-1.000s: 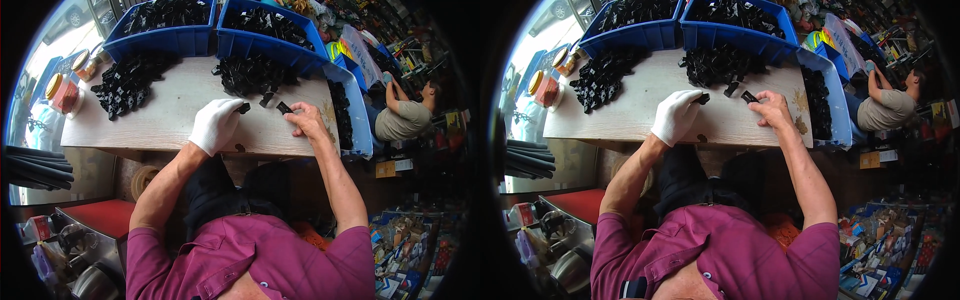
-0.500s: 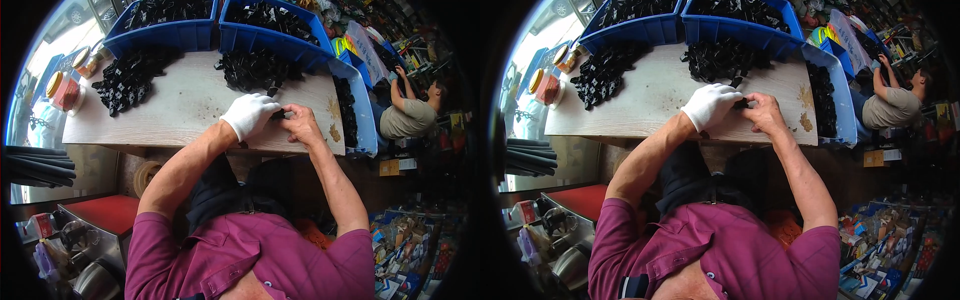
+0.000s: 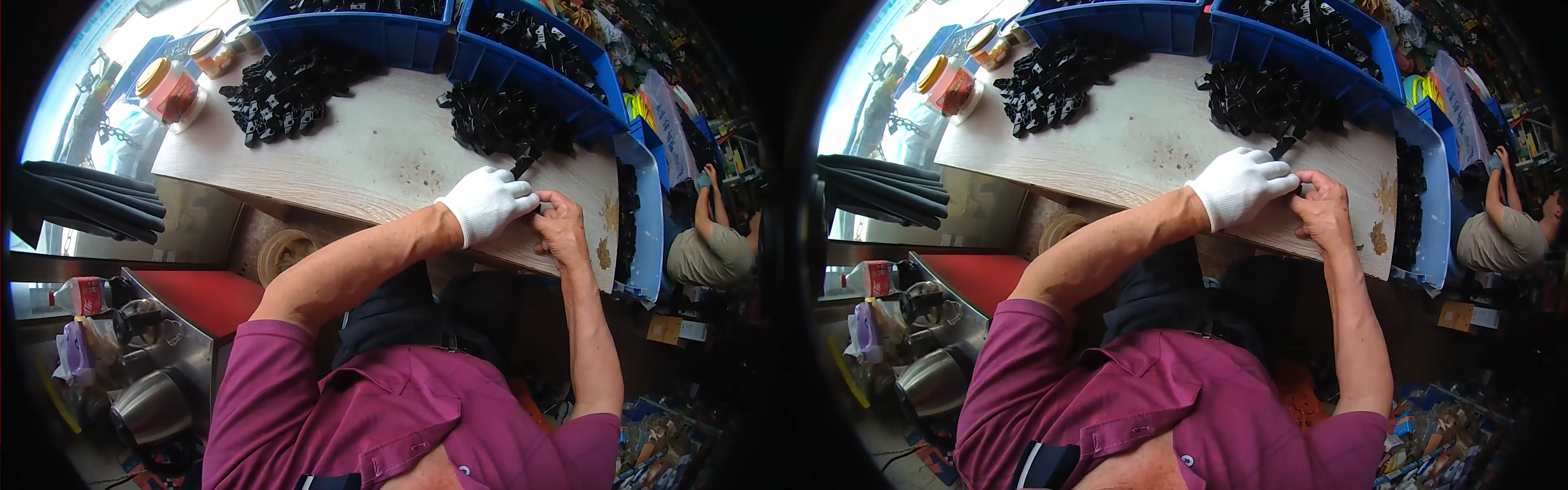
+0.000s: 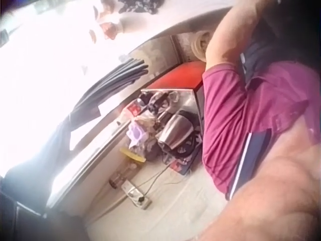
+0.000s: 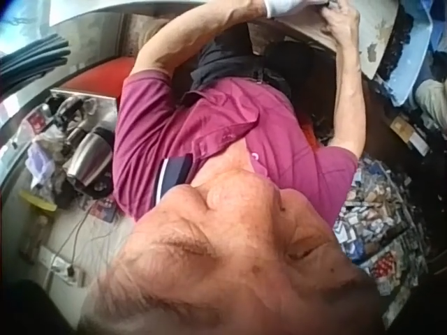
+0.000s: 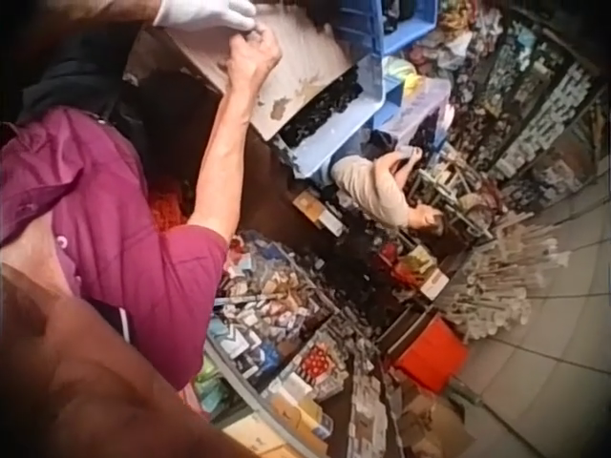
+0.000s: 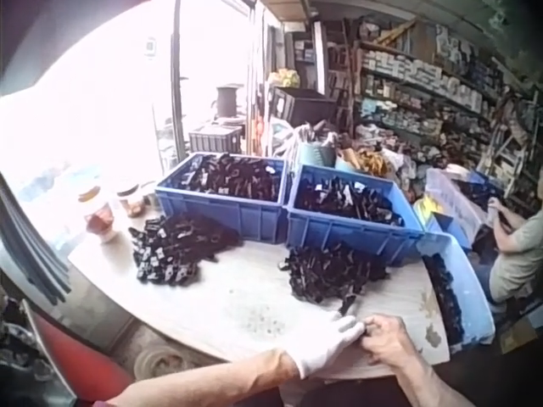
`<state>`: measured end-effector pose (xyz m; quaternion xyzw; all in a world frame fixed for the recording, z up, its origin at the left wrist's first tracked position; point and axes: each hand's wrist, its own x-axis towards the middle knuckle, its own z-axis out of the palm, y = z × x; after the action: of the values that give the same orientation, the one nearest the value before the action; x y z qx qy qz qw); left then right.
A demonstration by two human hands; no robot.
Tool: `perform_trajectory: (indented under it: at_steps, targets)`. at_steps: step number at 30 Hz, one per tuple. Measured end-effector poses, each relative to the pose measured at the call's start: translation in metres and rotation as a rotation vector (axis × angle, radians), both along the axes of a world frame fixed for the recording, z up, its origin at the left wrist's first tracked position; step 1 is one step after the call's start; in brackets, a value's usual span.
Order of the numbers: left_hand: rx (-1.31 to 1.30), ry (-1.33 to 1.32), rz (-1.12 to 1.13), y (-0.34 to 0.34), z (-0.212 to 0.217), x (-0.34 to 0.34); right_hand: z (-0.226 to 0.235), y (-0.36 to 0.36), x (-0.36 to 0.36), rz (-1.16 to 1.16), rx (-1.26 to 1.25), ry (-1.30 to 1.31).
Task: Inspecting and sorting small black plastic components on a workbench into different groups or bins.
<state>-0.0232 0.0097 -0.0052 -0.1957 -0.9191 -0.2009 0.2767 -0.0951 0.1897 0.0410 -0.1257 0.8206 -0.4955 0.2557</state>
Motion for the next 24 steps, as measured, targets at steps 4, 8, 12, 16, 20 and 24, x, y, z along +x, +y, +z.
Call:
perform_trajectory:
  at_steps: [4,8,12,16,20,24]
  targets:
    - [-0.014,0.019,0.045,0.002,0.002,0.006,-0.001,-0.001,-0.001,0.010,-0.002,0.006]
    - [-0.008,0.039,0.084,0.005,0.001,0.009,-0.001,0.000,-0.001,0.021,-0.006,0.009]
    - [-0.028,0.013,0.108,0.007,-0.001,0.011,-0.002,0.000,-0.001,0.036,0.001,0.014]
    - [-0.002,0.005,0.103,0.012,0.000,0.014,-0.004,0.001,-0.003,0.051,0.026,0.042]
    - [-0.025,0.022,0.132,0.009,-0.003,0.019,-0.004,0.000,-0.002,0.073,0.047,0.060]
    - [0.037,-0.002,0.120,0.005,-0.003,0.019,-0.008,-0.001,-0.004,0.097,0.028,0.092]
